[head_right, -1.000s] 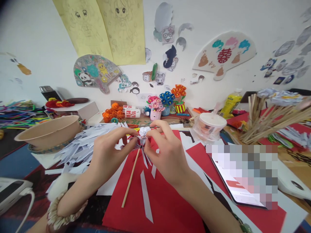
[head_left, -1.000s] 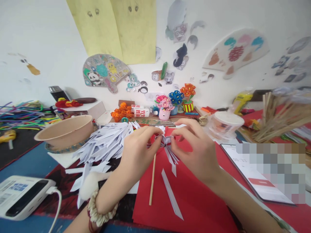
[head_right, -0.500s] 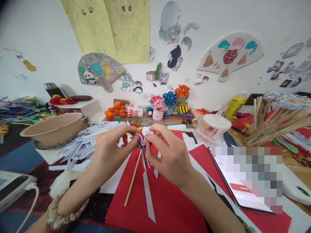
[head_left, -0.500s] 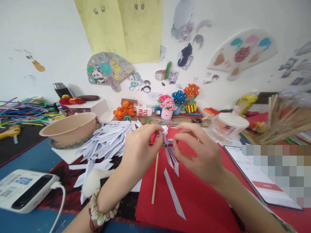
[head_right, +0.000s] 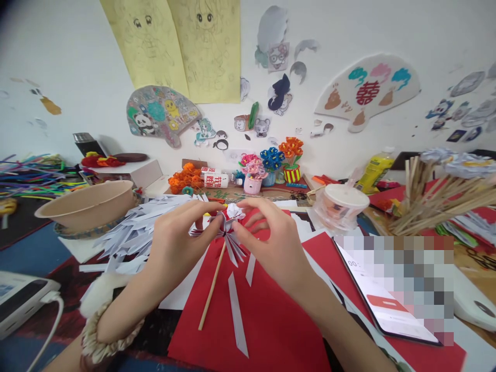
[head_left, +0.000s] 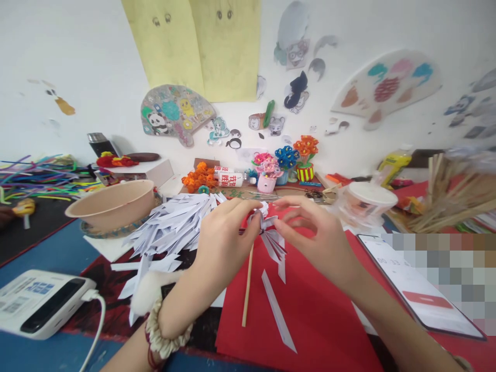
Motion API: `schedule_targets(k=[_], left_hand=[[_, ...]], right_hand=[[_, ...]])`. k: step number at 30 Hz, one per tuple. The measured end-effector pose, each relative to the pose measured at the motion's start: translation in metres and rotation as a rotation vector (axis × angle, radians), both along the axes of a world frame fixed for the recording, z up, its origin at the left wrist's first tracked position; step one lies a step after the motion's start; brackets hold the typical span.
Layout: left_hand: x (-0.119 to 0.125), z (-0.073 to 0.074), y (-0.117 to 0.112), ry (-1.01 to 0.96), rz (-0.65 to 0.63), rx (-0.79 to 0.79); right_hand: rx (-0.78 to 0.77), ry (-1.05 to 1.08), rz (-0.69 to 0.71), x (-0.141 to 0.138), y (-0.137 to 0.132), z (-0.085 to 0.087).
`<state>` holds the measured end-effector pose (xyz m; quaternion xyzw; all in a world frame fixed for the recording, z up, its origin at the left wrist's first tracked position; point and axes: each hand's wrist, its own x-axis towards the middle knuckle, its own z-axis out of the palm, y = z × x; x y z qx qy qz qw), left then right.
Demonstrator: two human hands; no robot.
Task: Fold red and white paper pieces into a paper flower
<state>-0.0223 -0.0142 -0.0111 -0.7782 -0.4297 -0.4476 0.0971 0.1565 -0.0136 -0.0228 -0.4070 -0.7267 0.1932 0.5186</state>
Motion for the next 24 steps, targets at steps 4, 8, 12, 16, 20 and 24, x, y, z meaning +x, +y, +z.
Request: schedule_targets(k=[4, 8, 12, 16, 20, 24], left_hand=[[0.001, 0.0, -0.001, -0.007, -0.045, 0.005], [0.002, 0.002, -0.002, -0.009, -0.045, -0.016], [0.003, 0.003, -0.003, -0.016, -0.04, -0.006], [0.002, 0.003, -0.002, -0.012, -0.034, 0.012], [0.0, 0.001, -0.001, -0.032, 0.02, 0.024], [0.001, -0.001, 0.0, -0.043, 0.096, 0.052]], right_hand=[[0.025, -0.023, -0.003, -0.001, 0.0, -0.003], [0.143, -0.034, -0.05, -0.002, -0.002, -0.001], [0.209, -0.065, -0.076, -0.002, -0.003, 0.002], [0.047, 0.019, -0.009, 0.001, -0.002, 0.003], [-0.229, 0.146, 0.088, 0.009, 0.004, 0.004], [-0.355, 0.143, 0.234, 0.011, 0.006, 0.003]])
